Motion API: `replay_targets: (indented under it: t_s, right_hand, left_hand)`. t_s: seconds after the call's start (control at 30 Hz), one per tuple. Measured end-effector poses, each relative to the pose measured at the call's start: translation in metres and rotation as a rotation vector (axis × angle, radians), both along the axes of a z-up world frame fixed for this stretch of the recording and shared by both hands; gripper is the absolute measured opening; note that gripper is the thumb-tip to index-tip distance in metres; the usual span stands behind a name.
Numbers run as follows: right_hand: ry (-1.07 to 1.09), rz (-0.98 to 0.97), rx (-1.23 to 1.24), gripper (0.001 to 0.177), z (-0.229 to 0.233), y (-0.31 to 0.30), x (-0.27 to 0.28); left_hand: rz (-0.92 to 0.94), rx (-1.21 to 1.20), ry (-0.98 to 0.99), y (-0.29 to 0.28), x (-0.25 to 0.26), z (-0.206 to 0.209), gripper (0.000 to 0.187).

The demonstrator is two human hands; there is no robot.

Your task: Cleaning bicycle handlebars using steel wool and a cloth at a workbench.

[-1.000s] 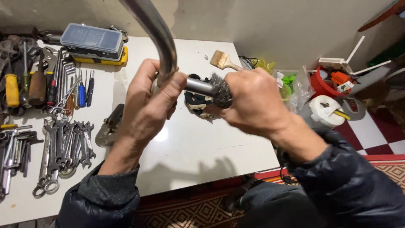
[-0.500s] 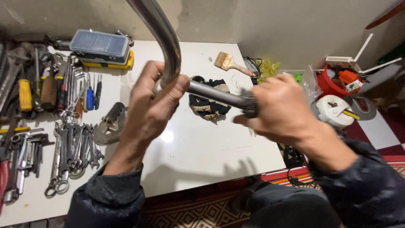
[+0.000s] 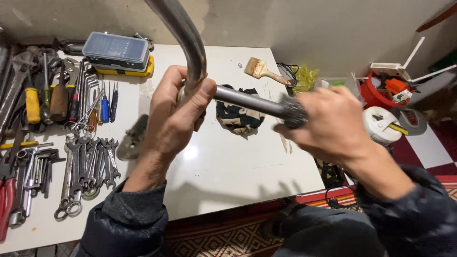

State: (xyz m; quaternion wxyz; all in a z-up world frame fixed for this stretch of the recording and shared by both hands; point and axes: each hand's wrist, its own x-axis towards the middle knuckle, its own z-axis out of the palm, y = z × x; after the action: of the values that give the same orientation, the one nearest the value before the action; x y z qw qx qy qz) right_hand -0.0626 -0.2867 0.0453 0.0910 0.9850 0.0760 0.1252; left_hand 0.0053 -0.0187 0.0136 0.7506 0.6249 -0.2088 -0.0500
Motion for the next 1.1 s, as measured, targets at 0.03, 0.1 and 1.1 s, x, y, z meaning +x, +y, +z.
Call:
replay_targets:
  t_s: [0.03, 0.1, 1.1]
  right_hand:
    - [0.001, 0.003, -0.002, 0.048, 0.003, -0.003, -0.004]
    - [0.259, -0.225, 0.095, 0.048, 0.006, -0.009, -0.011]
    - [0.729, -0.541, 0.340, 0.041, 0.056, 0.072, 0.010]
  left_hand:
    - [0.003, -0.002, 0.001, -0.001, 0.002, -0.004, 0.029]
    - [0.025, 0.140, -0.195, 0.000, 0.005, -0.010, 0.027]
    - [-0.018, 0.130, -0.146, -0.014, -0.014, -0.003, 0.033]
